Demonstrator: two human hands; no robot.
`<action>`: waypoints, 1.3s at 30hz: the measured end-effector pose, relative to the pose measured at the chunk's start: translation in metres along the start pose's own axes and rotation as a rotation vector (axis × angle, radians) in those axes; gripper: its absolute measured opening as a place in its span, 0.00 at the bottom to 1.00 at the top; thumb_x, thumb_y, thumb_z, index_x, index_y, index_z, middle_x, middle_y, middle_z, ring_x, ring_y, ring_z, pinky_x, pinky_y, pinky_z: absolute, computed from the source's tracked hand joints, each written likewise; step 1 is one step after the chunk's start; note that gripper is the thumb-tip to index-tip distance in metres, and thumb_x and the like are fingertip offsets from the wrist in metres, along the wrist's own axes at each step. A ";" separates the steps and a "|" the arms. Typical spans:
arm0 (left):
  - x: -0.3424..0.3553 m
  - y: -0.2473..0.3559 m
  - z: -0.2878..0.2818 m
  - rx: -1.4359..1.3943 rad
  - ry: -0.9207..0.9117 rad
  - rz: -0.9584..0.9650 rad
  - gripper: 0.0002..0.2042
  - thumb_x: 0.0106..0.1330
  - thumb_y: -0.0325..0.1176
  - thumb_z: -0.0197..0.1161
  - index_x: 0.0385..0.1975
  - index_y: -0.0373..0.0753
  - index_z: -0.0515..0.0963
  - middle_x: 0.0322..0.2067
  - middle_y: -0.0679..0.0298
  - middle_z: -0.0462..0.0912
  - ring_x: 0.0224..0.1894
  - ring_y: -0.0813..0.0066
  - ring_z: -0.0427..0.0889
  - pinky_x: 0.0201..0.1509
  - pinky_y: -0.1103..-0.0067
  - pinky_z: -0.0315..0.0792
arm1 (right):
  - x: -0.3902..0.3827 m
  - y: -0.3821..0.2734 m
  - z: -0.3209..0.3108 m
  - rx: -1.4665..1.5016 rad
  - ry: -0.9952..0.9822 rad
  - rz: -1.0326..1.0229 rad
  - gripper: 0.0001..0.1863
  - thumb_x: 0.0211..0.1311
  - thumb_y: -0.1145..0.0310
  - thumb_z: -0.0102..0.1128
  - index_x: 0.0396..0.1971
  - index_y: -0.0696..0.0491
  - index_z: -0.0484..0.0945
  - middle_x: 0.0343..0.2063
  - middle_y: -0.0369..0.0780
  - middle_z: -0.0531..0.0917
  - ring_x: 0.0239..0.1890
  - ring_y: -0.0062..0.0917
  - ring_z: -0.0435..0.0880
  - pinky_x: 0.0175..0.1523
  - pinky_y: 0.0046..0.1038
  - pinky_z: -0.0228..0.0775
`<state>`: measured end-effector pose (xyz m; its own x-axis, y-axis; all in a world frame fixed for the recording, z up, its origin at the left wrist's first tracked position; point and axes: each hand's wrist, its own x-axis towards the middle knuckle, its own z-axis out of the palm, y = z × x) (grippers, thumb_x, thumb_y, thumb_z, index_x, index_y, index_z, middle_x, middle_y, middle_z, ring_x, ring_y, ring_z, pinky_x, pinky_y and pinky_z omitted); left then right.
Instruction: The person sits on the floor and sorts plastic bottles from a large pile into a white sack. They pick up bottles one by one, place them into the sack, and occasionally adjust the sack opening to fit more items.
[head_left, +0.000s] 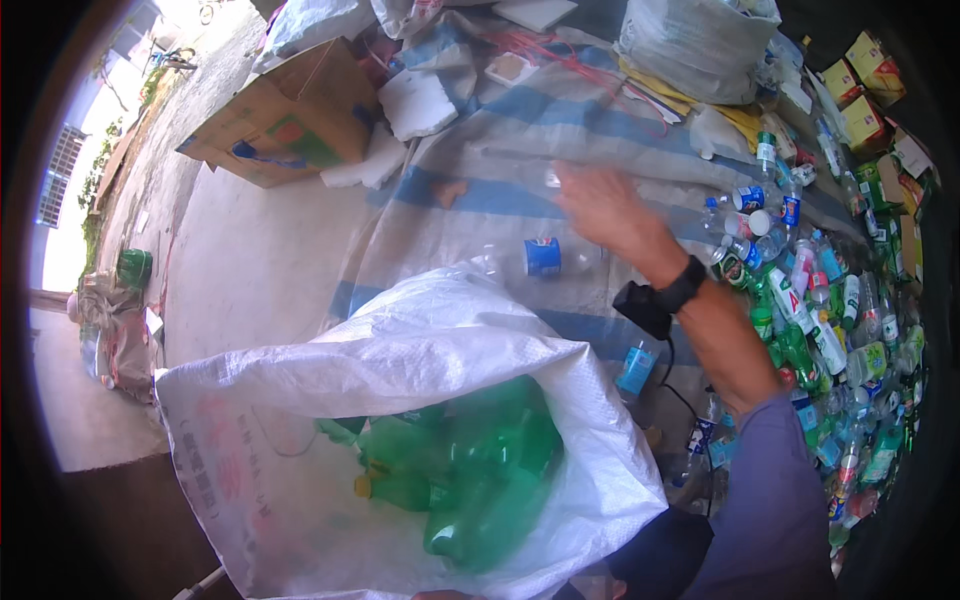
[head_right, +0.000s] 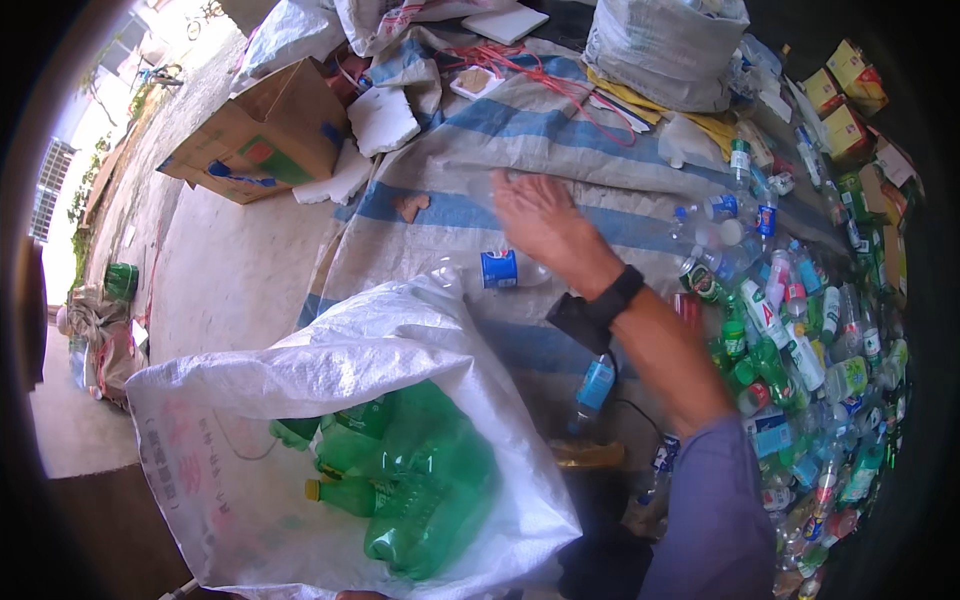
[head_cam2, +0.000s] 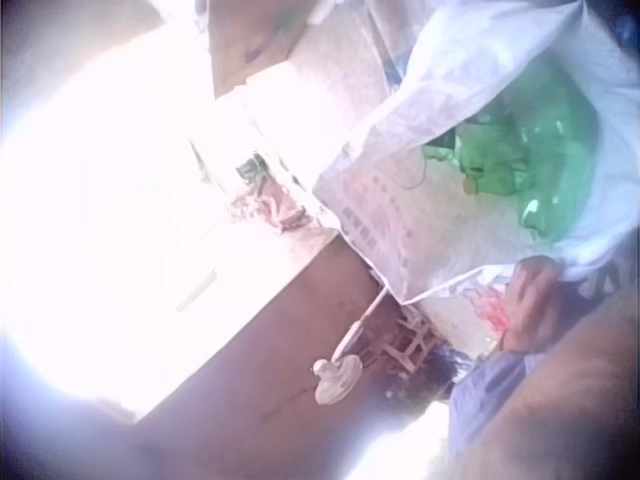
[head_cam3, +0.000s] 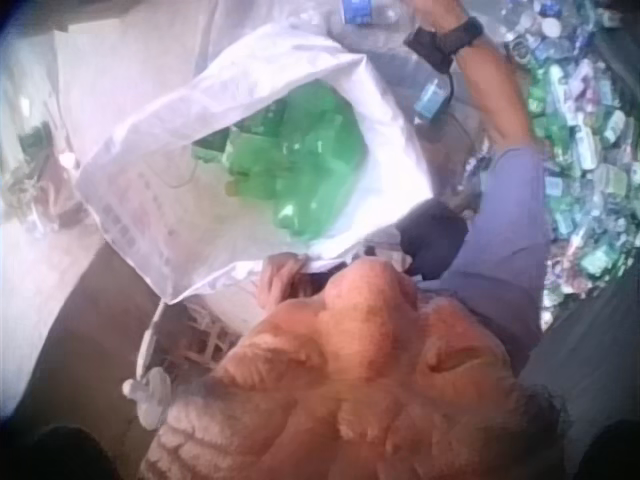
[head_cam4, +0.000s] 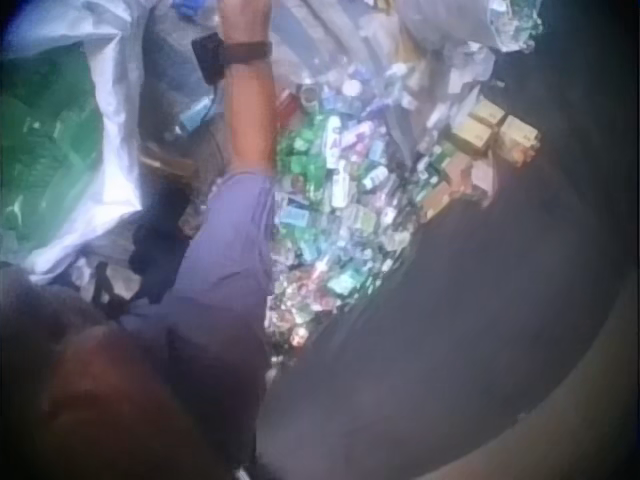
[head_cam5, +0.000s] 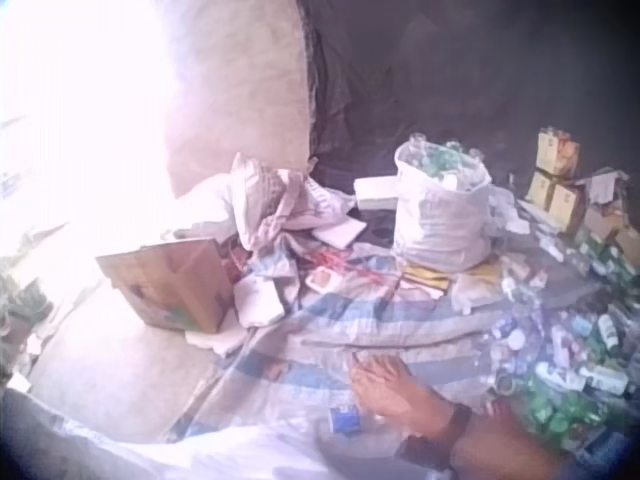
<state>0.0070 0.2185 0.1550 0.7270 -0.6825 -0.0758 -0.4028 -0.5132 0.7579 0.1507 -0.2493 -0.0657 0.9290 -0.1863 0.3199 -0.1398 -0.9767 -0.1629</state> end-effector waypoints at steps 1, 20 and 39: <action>0.000 0.001 0.001 -0.006 0.000 -0.003 0.19 0.54 0.20 0.68 0.49 0.33 0.83 0.38 0.47 0.82 0.37 0.52 0.82 0.40 0.67 0.78 | -0.006 -0.006 0.015 0.031 -0.074 0.053 0.13 0.60 0.72 0.58 0.45 0.59 0.78 0.31 0.50 0.85 0.37 0.45 0.87 0.41 0.46 0.78; -0.028 0.015 0.013 -0.030 0.165 -0.059 0.11 0.71 0.25 0.59 0.47 0.24 0.80 0.39 0.45 0.83 0.39 0.52 0.82 0.47 0.66 0.76 | -0.321 0.011 -0.063 0.388 -0.631 0.704 0.20 0.66 0.61 0.64 0.46 0.63 0.78 0.45 0.62 0.82 0.52 0.57 0.81 0.56 0.48 0.73; -0.067 0.028 0.021 -0.027 0.115 -0.111 0.11 0.66 0.19 0.61 0.47 0.24 0.80 0.42 0.44 0.83 0.44 0.54 0.82 0.51 0.68 0.76 | -0.353 -0.085 0.050 0.635 -0.495 0.691 0.28 0.65 0.47 0.65 0.35 0.64 0.84 0.34 0.54 0.87 0.42 0.49 0.87 0.47 0.46 0.77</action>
<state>-0.0647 0.2390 0.1676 0.8259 -0.5572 -0.0864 -0.3024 -0.5670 0.7662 -0.1479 -0.0953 -0.2113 0.7725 -0.4754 -0.4210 -0.6187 -0.4139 -0.6678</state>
